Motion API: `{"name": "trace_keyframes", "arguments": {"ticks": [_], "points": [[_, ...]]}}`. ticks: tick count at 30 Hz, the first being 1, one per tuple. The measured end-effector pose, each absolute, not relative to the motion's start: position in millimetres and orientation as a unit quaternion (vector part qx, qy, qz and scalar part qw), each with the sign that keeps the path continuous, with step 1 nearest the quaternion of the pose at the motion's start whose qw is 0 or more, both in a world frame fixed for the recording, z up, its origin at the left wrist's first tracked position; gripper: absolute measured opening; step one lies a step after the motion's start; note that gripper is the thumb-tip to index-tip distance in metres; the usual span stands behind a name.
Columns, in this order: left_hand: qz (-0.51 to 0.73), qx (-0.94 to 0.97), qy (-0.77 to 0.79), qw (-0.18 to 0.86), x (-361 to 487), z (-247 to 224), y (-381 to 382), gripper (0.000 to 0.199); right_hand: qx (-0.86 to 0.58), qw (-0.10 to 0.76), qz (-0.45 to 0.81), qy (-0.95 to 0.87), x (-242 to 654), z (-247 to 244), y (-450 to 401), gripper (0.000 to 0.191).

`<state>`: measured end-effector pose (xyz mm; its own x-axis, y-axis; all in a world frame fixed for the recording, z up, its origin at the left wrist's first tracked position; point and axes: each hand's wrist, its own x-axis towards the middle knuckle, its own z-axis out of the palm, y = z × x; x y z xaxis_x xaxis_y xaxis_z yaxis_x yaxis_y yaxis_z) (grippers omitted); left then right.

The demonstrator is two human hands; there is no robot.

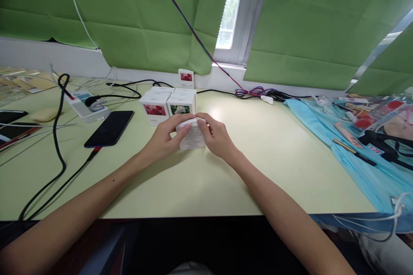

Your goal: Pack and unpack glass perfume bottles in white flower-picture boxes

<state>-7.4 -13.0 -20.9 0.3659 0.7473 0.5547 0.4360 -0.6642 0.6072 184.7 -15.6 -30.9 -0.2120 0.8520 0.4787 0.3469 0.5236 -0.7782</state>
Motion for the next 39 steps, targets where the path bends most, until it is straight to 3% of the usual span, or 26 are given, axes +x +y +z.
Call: {"name": "trace_keyframes", "arguments": {"ticks": [39], "points": [[0.415, 0.812, 0.37, 0.175, -7.8, -18.7, -14.8, 0.038, -0.411, 0.454, 0.283, -0.738, 184.9, -26.9, -19.5, 0.048]]}}
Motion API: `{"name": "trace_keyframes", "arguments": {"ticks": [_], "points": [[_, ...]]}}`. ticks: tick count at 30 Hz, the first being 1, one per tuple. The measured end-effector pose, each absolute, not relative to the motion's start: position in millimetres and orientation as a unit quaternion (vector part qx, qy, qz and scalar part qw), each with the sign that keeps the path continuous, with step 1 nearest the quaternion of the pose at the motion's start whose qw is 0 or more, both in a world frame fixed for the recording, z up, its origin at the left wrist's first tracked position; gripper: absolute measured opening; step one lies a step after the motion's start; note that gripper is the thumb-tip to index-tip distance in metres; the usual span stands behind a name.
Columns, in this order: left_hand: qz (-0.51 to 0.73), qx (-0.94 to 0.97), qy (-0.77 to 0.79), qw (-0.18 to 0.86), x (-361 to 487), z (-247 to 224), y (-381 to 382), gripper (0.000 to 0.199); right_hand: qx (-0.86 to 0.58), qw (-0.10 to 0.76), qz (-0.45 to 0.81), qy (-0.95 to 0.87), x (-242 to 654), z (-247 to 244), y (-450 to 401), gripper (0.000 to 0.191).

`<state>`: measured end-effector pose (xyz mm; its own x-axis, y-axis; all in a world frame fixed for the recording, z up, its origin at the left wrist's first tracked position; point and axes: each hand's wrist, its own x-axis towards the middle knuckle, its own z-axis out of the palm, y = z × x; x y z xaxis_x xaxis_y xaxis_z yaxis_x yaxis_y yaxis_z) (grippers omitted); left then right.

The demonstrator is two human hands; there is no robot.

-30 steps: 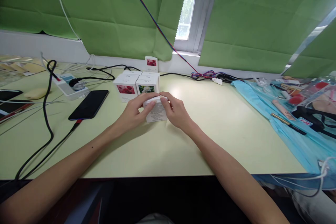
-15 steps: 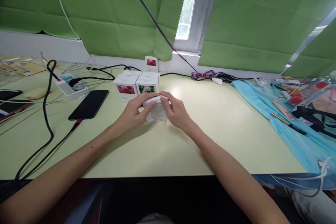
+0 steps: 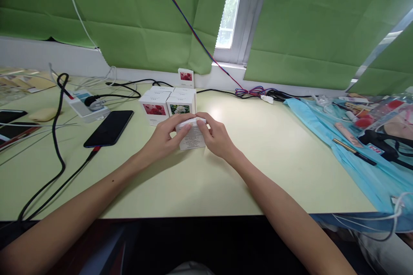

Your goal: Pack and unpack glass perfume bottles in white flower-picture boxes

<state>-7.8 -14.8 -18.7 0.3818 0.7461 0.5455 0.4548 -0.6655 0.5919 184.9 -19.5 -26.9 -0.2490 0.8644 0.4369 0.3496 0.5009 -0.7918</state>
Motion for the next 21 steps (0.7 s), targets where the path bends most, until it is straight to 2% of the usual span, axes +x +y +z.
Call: {"name": "trace_keyframes", "arguments": {"ticks": [21], "points": [[0.412, 0.816, 0.369, 0.171, -8.3, -18.7, -14.6, 0.038, -0.394, 0.44, 0.329, -0.736, 185.6, -25.1, -20.9, 0.042]]}}
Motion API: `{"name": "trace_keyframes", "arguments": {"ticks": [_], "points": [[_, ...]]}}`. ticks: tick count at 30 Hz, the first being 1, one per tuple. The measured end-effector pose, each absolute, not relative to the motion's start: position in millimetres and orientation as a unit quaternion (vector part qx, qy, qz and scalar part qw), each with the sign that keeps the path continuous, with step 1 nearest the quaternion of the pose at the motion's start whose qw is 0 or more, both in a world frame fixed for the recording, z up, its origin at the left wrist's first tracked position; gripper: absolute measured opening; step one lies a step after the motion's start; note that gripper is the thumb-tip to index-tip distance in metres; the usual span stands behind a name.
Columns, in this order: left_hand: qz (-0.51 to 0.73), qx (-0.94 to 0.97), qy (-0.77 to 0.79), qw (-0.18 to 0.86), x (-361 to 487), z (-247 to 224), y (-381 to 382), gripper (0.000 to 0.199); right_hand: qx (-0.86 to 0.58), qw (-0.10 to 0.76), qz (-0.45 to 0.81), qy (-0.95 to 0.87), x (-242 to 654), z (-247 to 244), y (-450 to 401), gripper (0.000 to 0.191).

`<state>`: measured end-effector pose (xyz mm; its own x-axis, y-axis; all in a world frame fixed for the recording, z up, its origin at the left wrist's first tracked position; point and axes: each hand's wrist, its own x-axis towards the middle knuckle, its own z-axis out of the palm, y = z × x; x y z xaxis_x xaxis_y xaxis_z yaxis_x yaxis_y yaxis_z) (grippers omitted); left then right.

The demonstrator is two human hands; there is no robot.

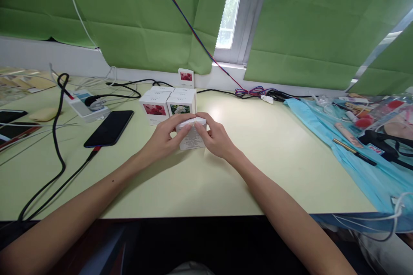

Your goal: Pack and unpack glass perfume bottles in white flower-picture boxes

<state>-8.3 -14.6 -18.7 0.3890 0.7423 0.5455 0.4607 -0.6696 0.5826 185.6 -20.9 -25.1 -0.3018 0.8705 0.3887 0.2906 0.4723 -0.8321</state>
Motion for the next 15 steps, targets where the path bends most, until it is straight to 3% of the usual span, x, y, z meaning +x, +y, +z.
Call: {"name": "trace_keyframes", "arguments": {"ticks": [15], "points": [[0.409, 0.813, 0.376, 0.175, -8.3, -18.2, -15.8, 0.038, -0.387, 0.435, 0.379, -0.719, 188.5, -25.5, -20.3, 0.045]]}}
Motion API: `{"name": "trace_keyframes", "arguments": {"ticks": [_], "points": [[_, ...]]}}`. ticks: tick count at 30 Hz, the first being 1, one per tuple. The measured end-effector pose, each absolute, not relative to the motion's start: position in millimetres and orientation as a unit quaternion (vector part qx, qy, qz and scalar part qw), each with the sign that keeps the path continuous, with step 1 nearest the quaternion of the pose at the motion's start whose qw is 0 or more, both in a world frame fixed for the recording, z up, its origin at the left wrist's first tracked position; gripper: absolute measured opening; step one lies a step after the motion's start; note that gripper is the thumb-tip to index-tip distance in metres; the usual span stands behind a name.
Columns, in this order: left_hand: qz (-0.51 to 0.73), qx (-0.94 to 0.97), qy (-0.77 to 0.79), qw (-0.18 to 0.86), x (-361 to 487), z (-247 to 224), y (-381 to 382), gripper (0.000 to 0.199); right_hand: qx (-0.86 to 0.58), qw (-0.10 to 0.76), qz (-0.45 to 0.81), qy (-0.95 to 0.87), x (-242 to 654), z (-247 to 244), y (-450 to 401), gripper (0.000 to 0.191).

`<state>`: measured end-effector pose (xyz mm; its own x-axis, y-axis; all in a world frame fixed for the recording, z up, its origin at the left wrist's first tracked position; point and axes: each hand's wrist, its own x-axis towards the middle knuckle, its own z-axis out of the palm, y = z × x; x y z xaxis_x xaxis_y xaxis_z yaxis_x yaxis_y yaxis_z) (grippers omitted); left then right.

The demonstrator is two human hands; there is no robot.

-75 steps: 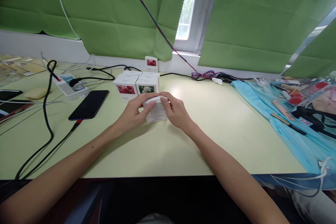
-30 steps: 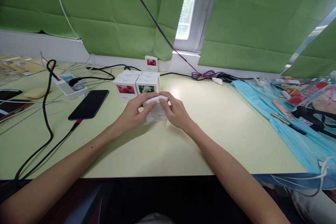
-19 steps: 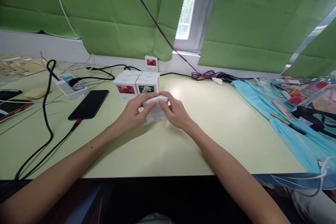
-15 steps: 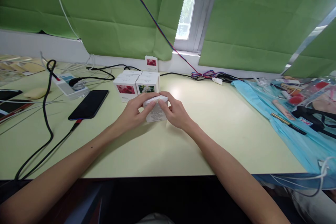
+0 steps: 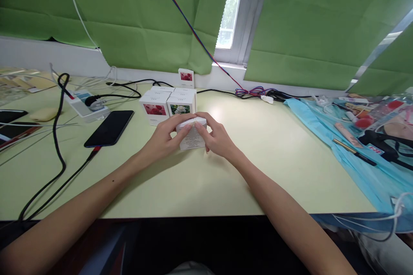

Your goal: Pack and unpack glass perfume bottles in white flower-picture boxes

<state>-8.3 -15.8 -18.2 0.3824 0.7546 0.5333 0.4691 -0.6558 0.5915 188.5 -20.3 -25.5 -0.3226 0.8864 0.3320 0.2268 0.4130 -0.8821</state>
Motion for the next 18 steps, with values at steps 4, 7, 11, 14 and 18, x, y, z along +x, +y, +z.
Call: {"name": "trace_keyframes", "arguments": {"ticks": [4, 7, 11, 14, 18], "points": [[0.407, 0.814, 0.376, 0.176, -8.3, -17.6, -15.9, 0.039, -0.382, 0.433, 0.391, -0.717, 189.2, -26.9, -18.4, 0.048], [0.408, 0.814, 0.376, 0.175, -8.3, -17.4, -15.8, 0.038, -0.38, 0.431, 0.394, -0.717, 190.0, -27.8, -17.2, 0.049], [0.408, 0.813, 0.373, 0.179, -8.4, -17.4, -15.9, 0.038, -0.375, 0.433, 0.398, -0.716, 190.8, -28.2, -16.2, 0.049], [0.406, 0.814, 0.373, 0.185, -8.6, -17.3, -16.0, 0.038, -0.375, 0.431, 0.401, -0.717, 191.2, -28.0, -16.1, 0.048], [0.398, 0.815, 0.378, 0.188, -9.2, -17.1, -16.1, 0.04, -0.379, 0.425, 0.402, -0.718, 191.4, -27.1, -16.6, 0.048]]}}
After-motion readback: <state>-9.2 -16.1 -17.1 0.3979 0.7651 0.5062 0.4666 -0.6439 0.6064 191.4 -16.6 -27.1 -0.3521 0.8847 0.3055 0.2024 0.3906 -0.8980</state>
